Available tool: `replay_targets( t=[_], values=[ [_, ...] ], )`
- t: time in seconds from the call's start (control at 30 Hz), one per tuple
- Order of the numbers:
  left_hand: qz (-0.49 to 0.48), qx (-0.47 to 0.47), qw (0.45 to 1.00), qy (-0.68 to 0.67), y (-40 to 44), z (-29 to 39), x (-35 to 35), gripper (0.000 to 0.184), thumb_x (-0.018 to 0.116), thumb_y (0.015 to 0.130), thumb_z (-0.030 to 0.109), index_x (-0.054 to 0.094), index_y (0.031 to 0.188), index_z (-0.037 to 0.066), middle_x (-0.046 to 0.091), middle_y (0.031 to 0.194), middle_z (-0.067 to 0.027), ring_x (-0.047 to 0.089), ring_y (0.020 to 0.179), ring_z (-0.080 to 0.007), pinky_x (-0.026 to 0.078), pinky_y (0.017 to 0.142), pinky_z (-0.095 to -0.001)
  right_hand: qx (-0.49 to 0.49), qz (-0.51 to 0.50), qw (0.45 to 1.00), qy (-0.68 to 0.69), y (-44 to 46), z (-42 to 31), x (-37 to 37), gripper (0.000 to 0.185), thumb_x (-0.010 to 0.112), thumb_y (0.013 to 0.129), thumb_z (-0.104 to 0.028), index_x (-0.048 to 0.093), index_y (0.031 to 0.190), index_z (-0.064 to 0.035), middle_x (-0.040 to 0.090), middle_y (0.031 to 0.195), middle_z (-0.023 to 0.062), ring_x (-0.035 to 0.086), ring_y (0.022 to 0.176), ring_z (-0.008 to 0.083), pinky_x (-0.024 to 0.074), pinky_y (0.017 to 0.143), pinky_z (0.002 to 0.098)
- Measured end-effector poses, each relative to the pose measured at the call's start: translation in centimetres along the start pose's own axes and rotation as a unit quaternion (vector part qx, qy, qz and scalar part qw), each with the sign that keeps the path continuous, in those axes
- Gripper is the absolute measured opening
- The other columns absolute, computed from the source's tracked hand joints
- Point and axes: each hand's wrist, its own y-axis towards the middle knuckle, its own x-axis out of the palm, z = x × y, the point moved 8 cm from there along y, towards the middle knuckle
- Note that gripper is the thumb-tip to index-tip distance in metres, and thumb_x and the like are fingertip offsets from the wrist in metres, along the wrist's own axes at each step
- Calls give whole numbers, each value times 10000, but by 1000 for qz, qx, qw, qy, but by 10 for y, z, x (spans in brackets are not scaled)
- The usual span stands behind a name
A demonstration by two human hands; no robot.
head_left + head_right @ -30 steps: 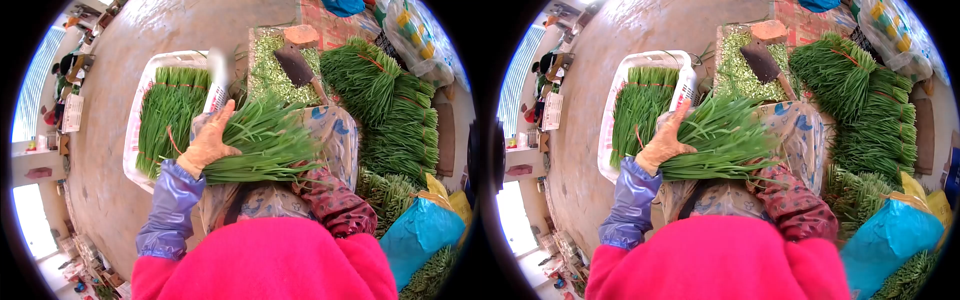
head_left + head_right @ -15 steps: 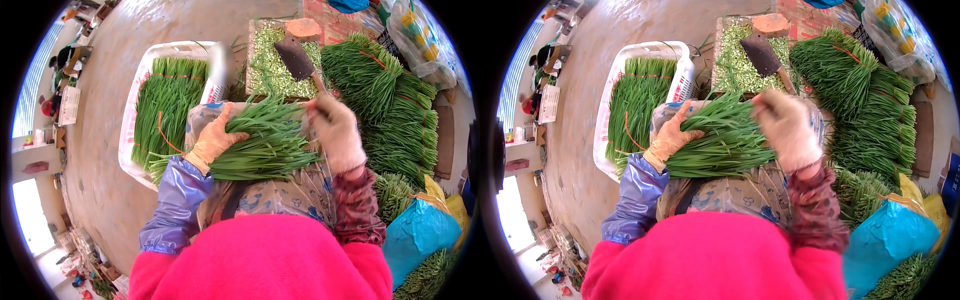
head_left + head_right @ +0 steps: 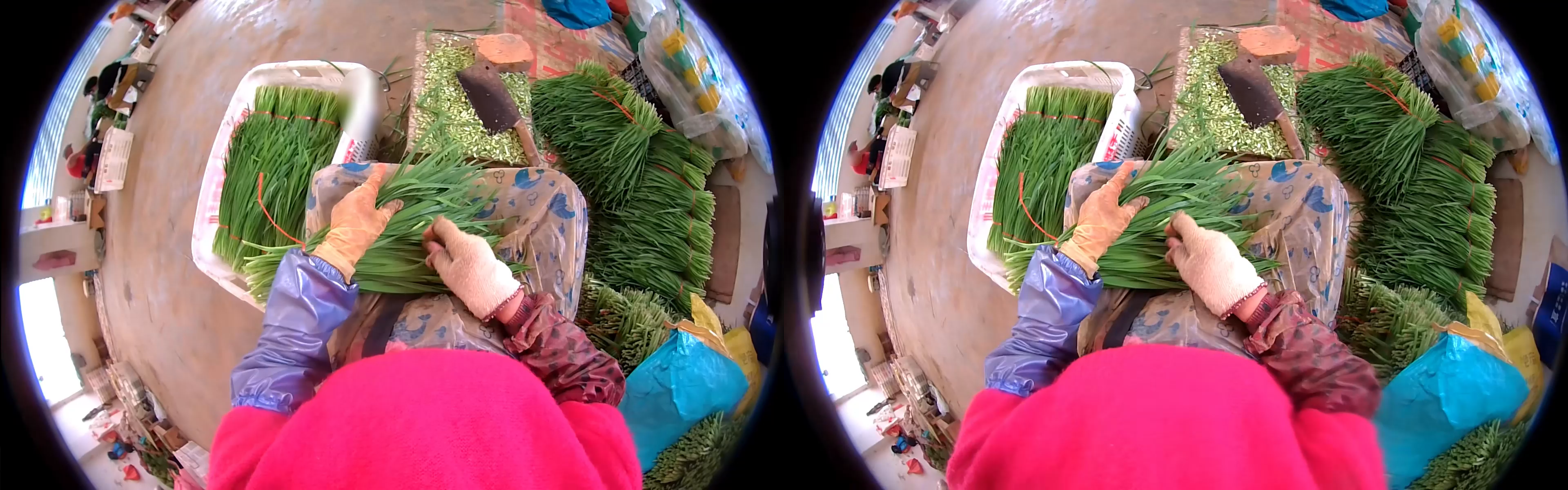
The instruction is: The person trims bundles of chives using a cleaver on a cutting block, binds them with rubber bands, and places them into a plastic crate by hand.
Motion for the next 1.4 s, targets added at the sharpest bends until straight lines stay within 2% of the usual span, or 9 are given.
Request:
replay_targets(
  t=[0.37,0.5,0.7,0.77,0.97,1.03,1.17,1.37,1.4],
  values=[
    [46,101,994,-13,-16,7,-1,732,729,864,233,405,1494,48,590,1348,-222,569,1248,-357,459,1044,-415,-155,12,965,-212,24,-9,19,69,599,895,-142,608,962,-127,641,750,144,658,694,347,527,609,436],
    [65,109,991,39,-11,4,6,818,743,836,334,336,1515,126,685,1069,-219,656,979,-419,517,820,-498,-150,-28,958,-243,30,-3,22,98,578,924,-238,596,962,-149,681,775,128,669,692,355,529,604,472],
    [23,59,997,37,-8,2,-1,872,761,831,362,311,1527,90,685,1053,-238,657,968,-427,515,812,-483,-139,-58,955,-257,31,-5,28,157,552,948,-278,549,1043,-154,682,766,145,668,708,379,522,605,502],
    [32,174,979,-101,-5,-1,-11,948,780,825,381,259,1553,68,681,1031,-261,655,962,-439,515,841,-456,-126,-99,938,-308,29,-3,34,201,499,975,-236,536,1154,-152,692,768,131,678,686,351,529,606,480],
    [-181,127,975,-13,-1,-31,-39,997,797,813,453,295,1518,-41,556,1370,-252,536,1283,-337,409,1070,-368,-171,-99,911,-363,34,-27,25,226,553,918,-220,579,1133,-157,677,896,125,689,812,336,555,667,464],
    [-361,68,910,-194,-15,-30,-17,940,763,838,491,344,1494,-37,555,1379,-237,539,1272,-351,381,1099,-364,-218,-57,901,-371,35,-49,19,204,579,891,-226,601,1083,-159,661,947,116,685,872,333,560,686,470],
    [-338,94,936,16,-3,-19,-11,799,741,862,459,414,1475,65,588,1363,-192,547,1272,-306,398,1086,-381,-277,-17,867,-414,26,-92,21,172,624,861,-175,643,1018,-108,637,950,71,657,810,261,557,680,402],
    [-377,176,907,-60,3,21,12,889,777,829,376,326,1524,52,550,1414,-187,525,1294,-276,389,1106,-373,-259,-215,929,153,20,-99,58,91,590,879,-89,565,932,-20,589,830,111,669,738,225,539,659,361],
    [-358,200,911,-46,12,11,29,928,789,818,371,297,1537,51,539,1425,-185,522,1293,-274,387,1109,-371,-174,-274,931,164,28,-65,87,194,627,908,-185,631,1066,-72,647,961,78,646,907,199,540,789,350]
  ],
)
